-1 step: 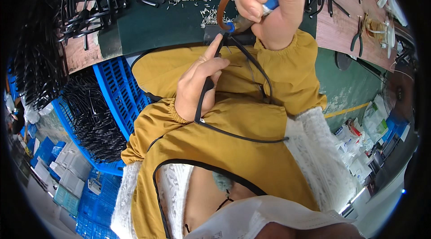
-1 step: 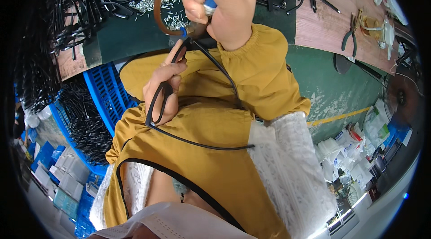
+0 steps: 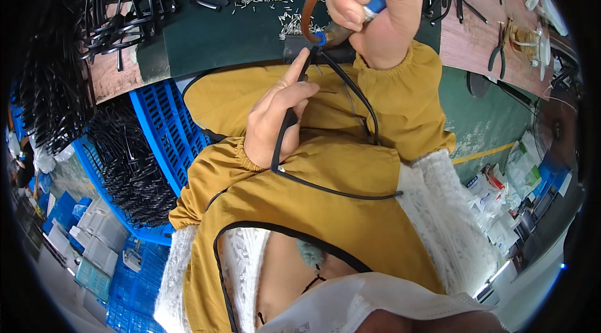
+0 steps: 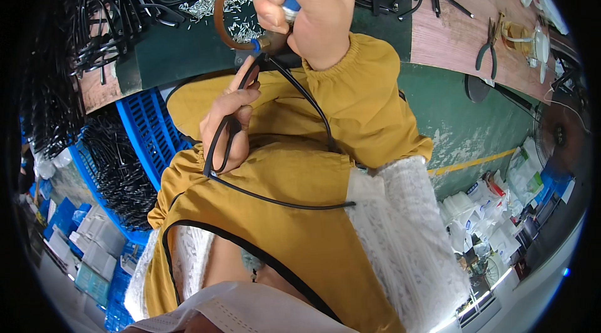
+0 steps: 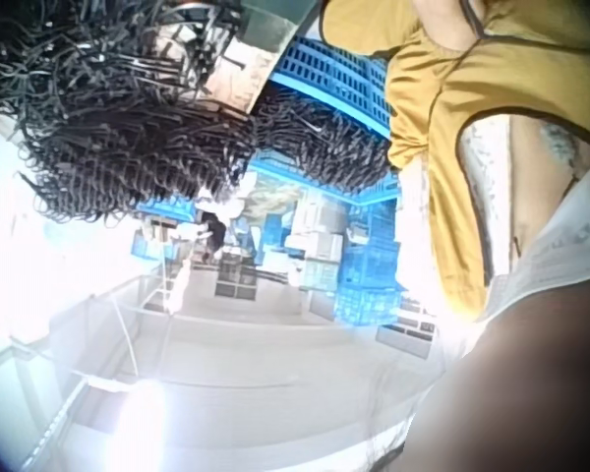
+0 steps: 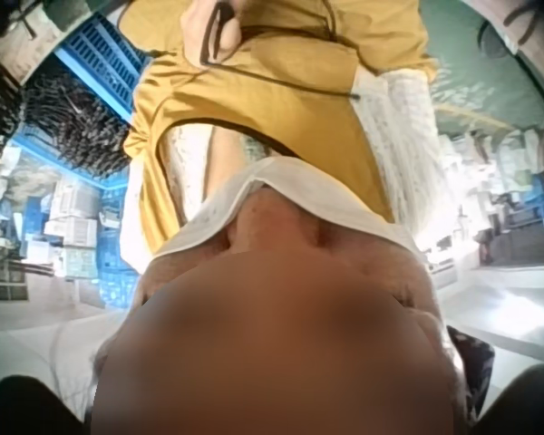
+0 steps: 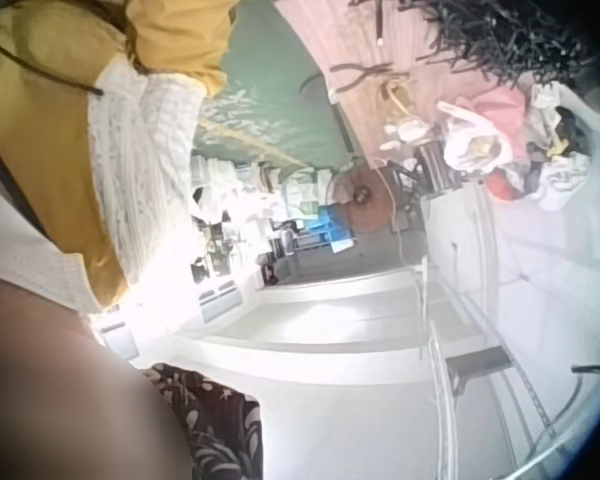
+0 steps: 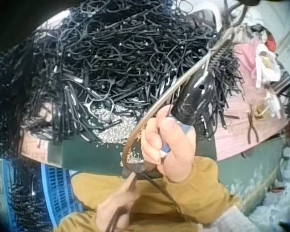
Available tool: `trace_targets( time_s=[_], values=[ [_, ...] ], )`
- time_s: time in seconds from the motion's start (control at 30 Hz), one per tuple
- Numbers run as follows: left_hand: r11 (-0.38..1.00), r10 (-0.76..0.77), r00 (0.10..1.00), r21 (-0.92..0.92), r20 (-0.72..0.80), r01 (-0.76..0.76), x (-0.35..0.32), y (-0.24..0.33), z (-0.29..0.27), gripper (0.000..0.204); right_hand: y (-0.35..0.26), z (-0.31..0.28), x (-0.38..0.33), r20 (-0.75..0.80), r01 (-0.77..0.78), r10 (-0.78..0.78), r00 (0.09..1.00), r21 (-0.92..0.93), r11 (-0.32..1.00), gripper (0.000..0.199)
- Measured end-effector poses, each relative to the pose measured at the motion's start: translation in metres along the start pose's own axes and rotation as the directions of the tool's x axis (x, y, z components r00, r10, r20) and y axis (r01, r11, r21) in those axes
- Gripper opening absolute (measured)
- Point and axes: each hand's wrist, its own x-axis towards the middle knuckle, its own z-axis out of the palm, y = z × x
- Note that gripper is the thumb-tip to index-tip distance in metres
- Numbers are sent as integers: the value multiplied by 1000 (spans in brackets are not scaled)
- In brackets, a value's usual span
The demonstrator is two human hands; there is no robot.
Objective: The person repeatedly picks black cables from a blue crate, trims their ends with a blue-handled tool, and places the trimmed pieces back into the crate. The person also uses a brush to sweep debris on the work surface.
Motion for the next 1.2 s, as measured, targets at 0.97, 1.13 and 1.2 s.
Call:
trace_targets(
  time_s=[0.97,1.13,1.2],
  values=[
    [714,-84,497,295,-864,634,76,-46,-213,70,-51,-90,-22,-235,169,-158,959,28,985,31],
    [854,134,812,482,-568,197,69,-38,-215,92,-49,-87,-19,-287,149,-144,947,-3,989,30],
    [988,-56,631,48,-774,146,69,-46,-209,83,-43,-96,-22,-250,148,-137,958,23,989,30]
  ],
)
